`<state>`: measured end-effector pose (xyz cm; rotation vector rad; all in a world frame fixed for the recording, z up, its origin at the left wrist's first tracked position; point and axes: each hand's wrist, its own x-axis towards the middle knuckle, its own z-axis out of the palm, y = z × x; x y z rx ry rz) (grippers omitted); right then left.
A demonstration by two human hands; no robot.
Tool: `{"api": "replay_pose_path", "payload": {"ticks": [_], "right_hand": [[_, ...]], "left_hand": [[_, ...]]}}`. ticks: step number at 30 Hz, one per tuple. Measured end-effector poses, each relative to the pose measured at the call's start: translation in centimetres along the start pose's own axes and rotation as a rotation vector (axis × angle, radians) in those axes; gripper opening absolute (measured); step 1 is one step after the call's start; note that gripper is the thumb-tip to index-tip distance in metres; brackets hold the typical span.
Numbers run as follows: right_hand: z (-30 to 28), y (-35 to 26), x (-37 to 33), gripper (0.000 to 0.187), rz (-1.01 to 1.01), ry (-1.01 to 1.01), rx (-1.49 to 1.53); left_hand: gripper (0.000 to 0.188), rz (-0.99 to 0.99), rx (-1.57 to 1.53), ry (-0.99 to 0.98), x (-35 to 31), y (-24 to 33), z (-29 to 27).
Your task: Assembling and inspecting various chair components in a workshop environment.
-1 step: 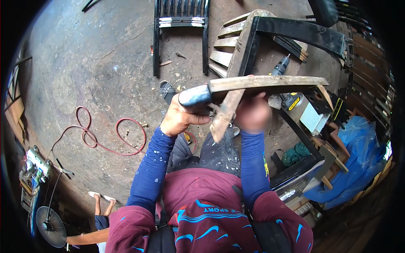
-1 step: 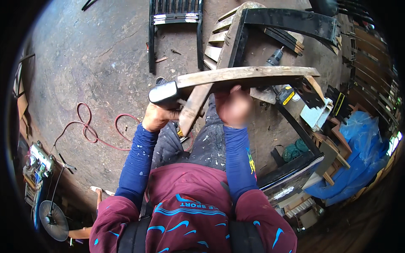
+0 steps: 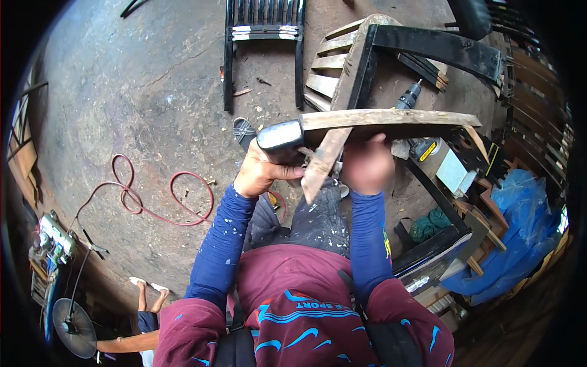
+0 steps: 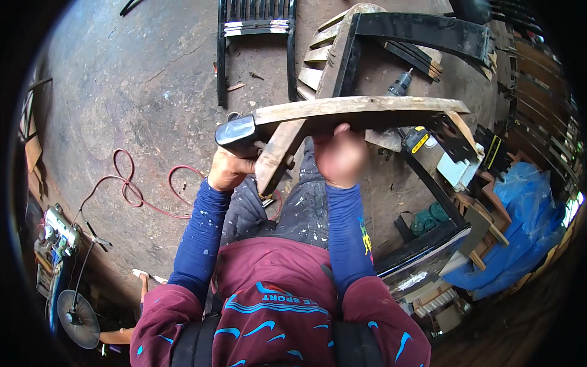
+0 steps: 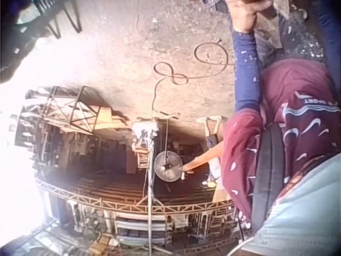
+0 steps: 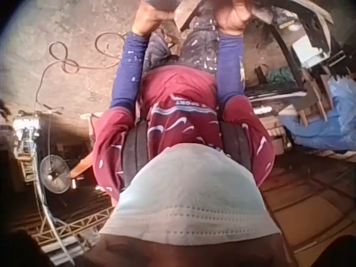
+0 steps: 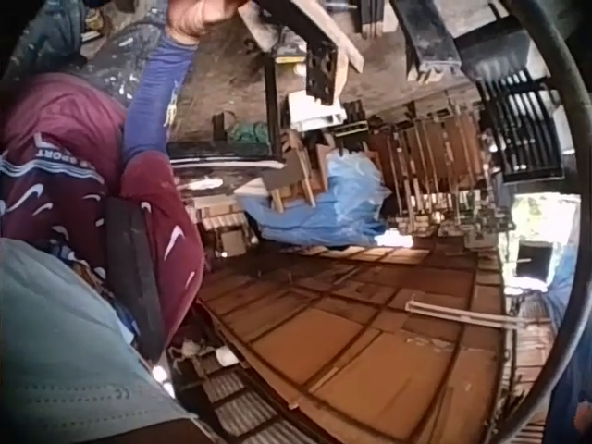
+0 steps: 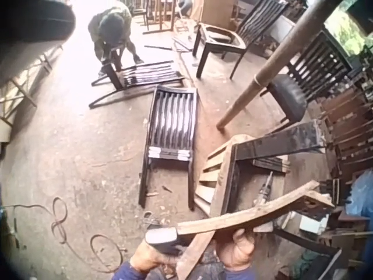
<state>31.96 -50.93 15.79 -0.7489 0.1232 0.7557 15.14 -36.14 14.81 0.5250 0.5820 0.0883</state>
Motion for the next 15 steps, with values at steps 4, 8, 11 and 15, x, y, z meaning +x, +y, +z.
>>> {"api": "replay_pose_path", "payload": {"ticks": [4,8,11,15], "right_hand": [[1.0,-1.1,0.1,0.043,0.006,-0.104,-0.106],[1.1,-0.8,0.8,0.041,0.053,-0.015,-0.160],[0.2,-0.4,0.8,0.041,0.063,0.024,-0.159],[-0.8,-0.5,0.6,0.044,0.128,0.033,-0.077]], "left_hand": [[0.065,0.051,-0.178,0.026,0.0,-1.0,0.0],[0.063,0.126,-0.181,0.050,0.4,-1.4,0.6],[0.061,0.114,-0.116,0.046,0.5,-1.3,1.4],[0.060,0.170,0.701,0.045,0.6,0.9,1.4]]}}
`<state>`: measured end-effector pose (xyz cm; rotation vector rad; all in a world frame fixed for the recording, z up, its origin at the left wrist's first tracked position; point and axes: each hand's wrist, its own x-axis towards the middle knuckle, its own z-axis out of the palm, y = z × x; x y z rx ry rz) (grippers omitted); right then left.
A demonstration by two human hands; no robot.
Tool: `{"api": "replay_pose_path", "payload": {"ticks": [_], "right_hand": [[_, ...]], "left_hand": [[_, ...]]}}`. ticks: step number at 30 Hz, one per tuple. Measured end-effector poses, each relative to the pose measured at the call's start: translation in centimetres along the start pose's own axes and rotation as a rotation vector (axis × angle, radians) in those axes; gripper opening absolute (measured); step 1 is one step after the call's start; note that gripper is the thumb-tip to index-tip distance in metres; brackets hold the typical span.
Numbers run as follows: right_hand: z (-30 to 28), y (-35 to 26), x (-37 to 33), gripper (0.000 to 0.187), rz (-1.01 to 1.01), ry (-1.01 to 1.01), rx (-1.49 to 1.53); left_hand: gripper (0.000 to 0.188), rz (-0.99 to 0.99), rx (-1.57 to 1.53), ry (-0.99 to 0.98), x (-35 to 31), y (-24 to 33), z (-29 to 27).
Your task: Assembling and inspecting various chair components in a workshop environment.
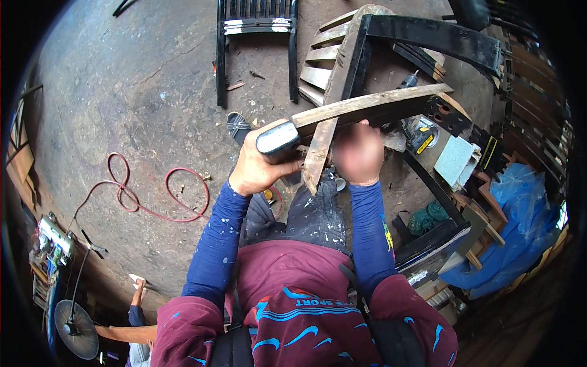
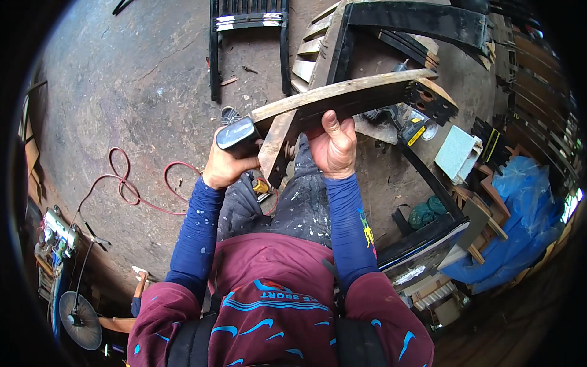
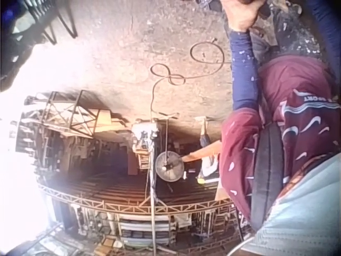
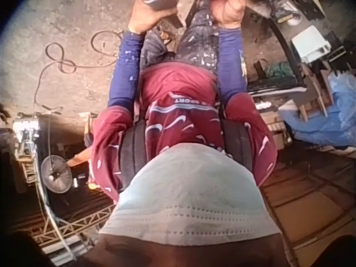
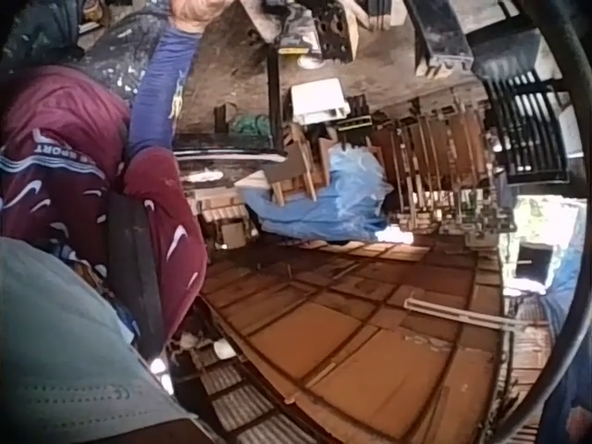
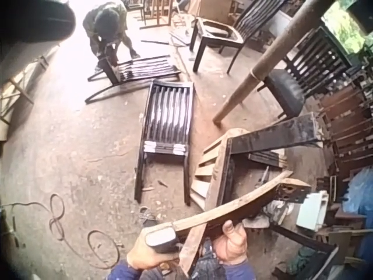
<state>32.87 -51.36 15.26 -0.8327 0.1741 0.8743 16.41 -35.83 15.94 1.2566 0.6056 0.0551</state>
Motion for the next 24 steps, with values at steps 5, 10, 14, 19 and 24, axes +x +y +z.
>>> {"api": "replay_pose_path", "payload": {"ticks": [5,10,14,19,24], "right_hand": [[-0.6,1.4,0.9,0.046,0.005,-0.036,0.020],[0.3,1.8,2.3,0.031,0.048,0.008,-0.050],[-0.4,3.4,3.2,0.032,0.126,0.020,-0.087],[-0.3,4.9,2.9,0.032,0.064,-0.002,-0.063],[-0.1,5.5,3.2,0.027,0.064,0.066,-0.002]], "left_hand": [[0.053,-0.119,-0.710,-0.090,1.8,-1.4,-0.9],[0.080,-0.197,-0.681,0.041,1.2,-4.5,-0.4],[0.057,-0.205,-0.758,0.069,1.7,-4.9,-1.6],[0.073,-0.232,-0.798,0.057,1.1,-7.2,-2.6],[0.089,-0.271,-0.740,0.090,1.4,-7.4,-2.2]]}}
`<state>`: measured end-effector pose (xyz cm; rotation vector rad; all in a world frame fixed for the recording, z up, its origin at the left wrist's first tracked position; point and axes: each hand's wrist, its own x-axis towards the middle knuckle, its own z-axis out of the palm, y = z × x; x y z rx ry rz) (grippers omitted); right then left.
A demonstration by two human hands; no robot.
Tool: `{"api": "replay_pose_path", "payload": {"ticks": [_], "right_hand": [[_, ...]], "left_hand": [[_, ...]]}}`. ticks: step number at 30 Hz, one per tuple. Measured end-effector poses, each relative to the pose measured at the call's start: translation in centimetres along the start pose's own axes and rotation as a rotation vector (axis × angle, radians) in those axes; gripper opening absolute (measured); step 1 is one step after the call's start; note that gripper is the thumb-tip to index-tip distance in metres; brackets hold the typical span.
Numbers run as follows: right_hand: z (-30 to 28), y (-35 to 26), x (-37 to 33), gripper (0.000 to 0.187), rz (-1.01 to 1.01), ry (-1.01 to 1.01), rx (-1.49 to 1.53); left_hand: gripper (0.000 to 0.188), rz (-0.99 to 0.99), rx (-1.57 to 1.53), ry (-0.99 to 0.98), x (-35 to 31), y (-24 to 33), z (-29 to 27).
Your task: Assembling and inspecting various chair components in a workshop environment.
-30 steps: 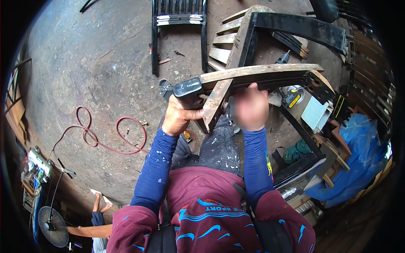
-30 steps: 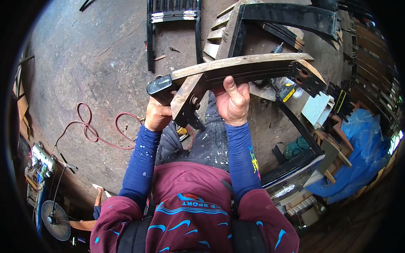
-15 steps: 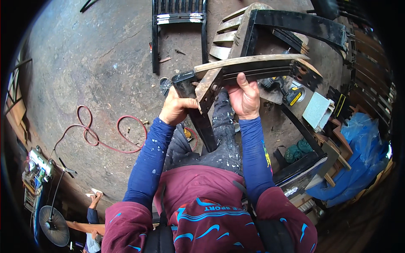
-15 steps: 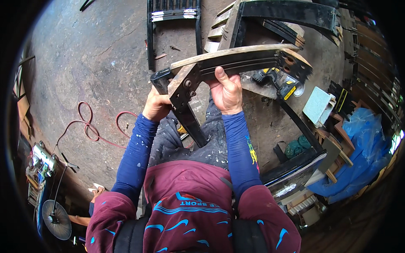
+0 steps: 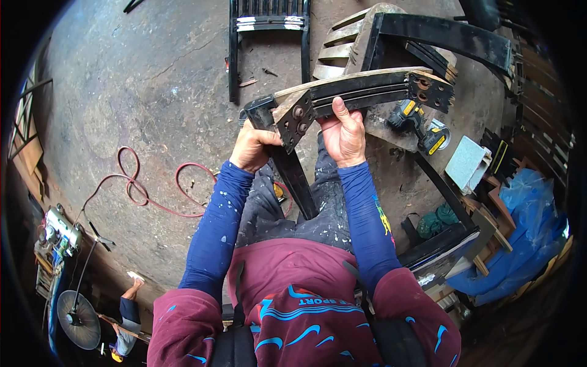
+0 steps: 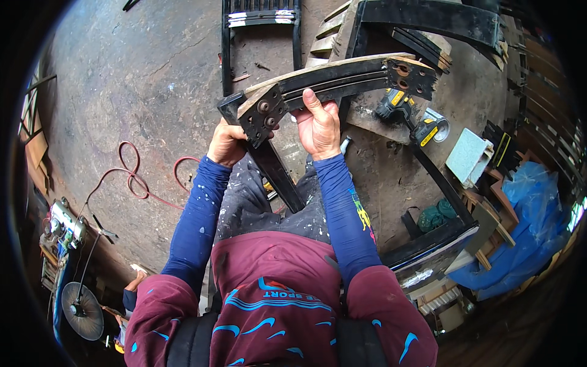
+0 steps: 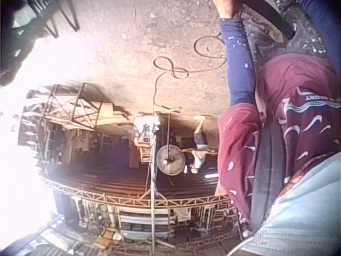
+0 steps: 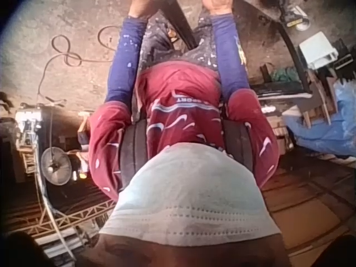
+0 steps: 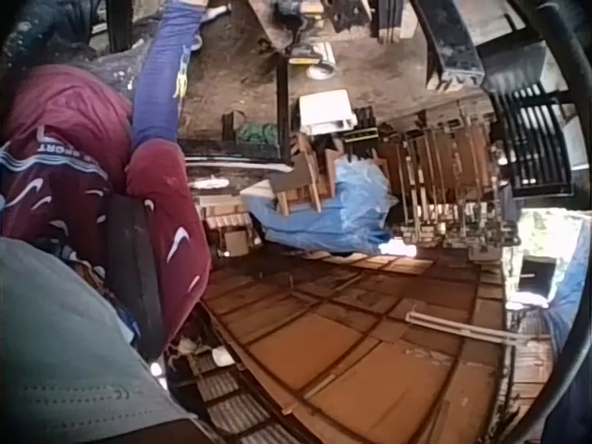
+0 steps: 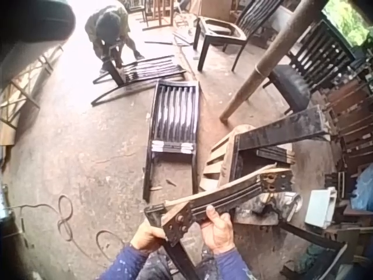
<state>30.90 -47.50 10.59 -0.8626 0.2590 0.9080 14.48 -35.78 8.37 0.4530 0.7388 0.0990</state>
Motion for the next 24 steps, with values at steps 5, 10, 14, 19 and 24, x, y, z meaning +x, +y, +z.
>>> {"api": "replay_pose_path", "payload": {"ticks": [5,10,14,19,24], "right_hand": [[-0.7,-0.5,1.1,0.026,0.051,0.019,0.002],[-1.7,-2.4,0.0,0.033,0.099,0.022,-0.091],[-4.9,-5.0,-3.6,0.050,0.017,0.160,-0.653],[-13.5,-10.5,-8.4,0.035,-0.145,0.447,-0.950],[-17.9,-17.2,-9.1,0.030,-0.320,0.661,-1.050]], "left_hand": [[0.045,-0.054,-0.049,0.039,0.7,1.5,2.1],[0.042,-0.088,-0.071,0.062,2.2,1.3,1.9],[0.076,0.085,-0.080,0.066,3.8,-2.7,-5.3],[0.073,0.119,-0.228,-0.007,-3.1,1.6,-8.6],[0.055,0.283,-0.127,0.095,-9.0,6.3,-12.1]]}}
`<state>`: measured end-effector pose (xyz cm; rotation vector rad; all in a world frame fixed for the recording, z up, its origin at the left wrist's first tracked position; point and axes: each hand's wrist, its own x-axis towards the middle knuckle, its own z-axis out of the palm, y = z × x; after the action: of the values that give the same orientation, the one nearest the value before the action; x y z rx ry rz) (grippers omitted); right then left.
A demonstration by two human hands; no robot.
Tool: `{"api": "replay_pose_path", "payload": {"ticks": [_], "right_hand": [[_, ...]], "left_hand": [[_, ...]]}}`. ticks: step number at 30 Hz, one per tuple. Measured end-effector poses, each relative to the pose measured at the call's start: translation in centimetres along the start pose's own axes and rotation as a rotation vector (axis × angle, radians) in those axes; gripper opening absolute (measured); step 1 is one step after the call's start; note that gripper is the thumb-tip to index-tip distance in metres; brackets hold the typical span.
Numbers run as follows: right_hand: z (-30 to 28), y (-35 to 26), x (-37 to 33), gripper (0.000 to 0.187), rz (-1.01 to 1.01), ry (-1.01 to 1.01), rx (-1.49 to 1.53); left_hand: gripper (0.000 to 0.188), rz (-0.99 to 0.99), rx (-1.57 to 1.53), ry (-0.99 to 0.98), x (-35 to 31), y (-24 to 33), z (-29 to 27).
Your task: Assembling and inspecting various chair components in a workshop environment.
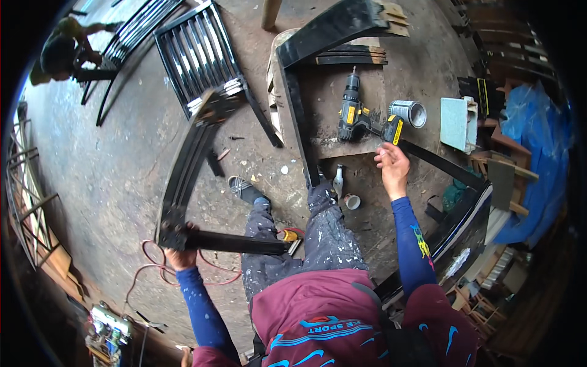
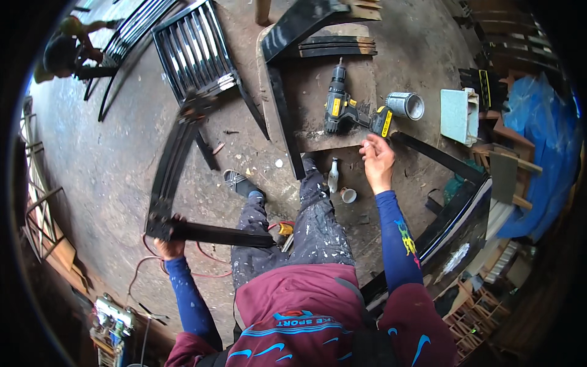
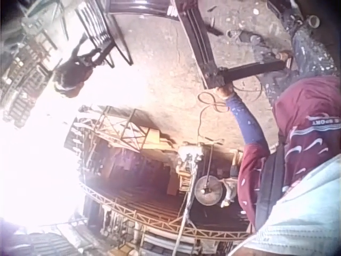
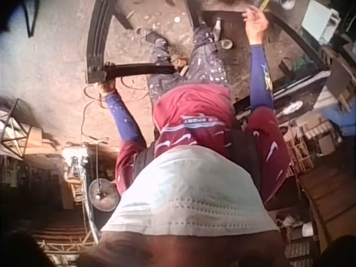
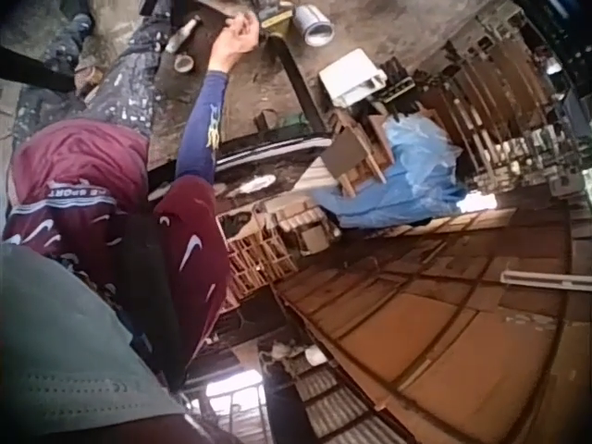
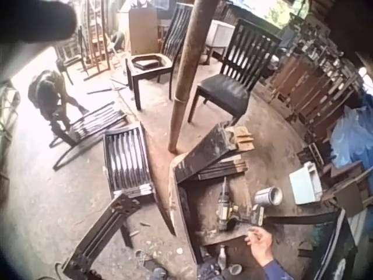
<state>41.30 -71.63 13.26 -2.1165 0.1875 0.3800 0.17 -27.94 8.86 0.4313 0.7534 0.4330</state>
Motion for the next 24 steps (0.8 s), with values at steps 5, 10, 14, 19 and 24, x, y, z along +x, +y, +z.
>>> {"api": "replay_pose_path", "payload": {"ticks": [5,10,14,19,24], "right_hand": [[6.4,-1.7,1.2,0.032,-0.218,-0.150,-0.239],[18.0,-2.8,1.7,0.074,-0.295,-0.235,-0.418],[23.1,-3.6,2.8,0.093,-0.214,-0.120,-0.614],[24.6,-3.0,3.5,0.086,-0.097,-0.042,-0.608],[23.2,-2.4,3.2,0.089,-0.094,-0.111,-0.574]], "left_hand": [[0.060,0.147,0.117,0.275,-3.1,10.3,-4.5],[0.055,0.290,0.323,0.452,-2.3,20.5,-6.9],[0.031,0.320,0.570,0.506,-3.4,22.9,-6.2],[0.016,0.201,0.957,0.653,-8.5,23.2,-12.3],[0.014,-0.153,0.963,0.781,-12.6,16.5,-11.5]]}}
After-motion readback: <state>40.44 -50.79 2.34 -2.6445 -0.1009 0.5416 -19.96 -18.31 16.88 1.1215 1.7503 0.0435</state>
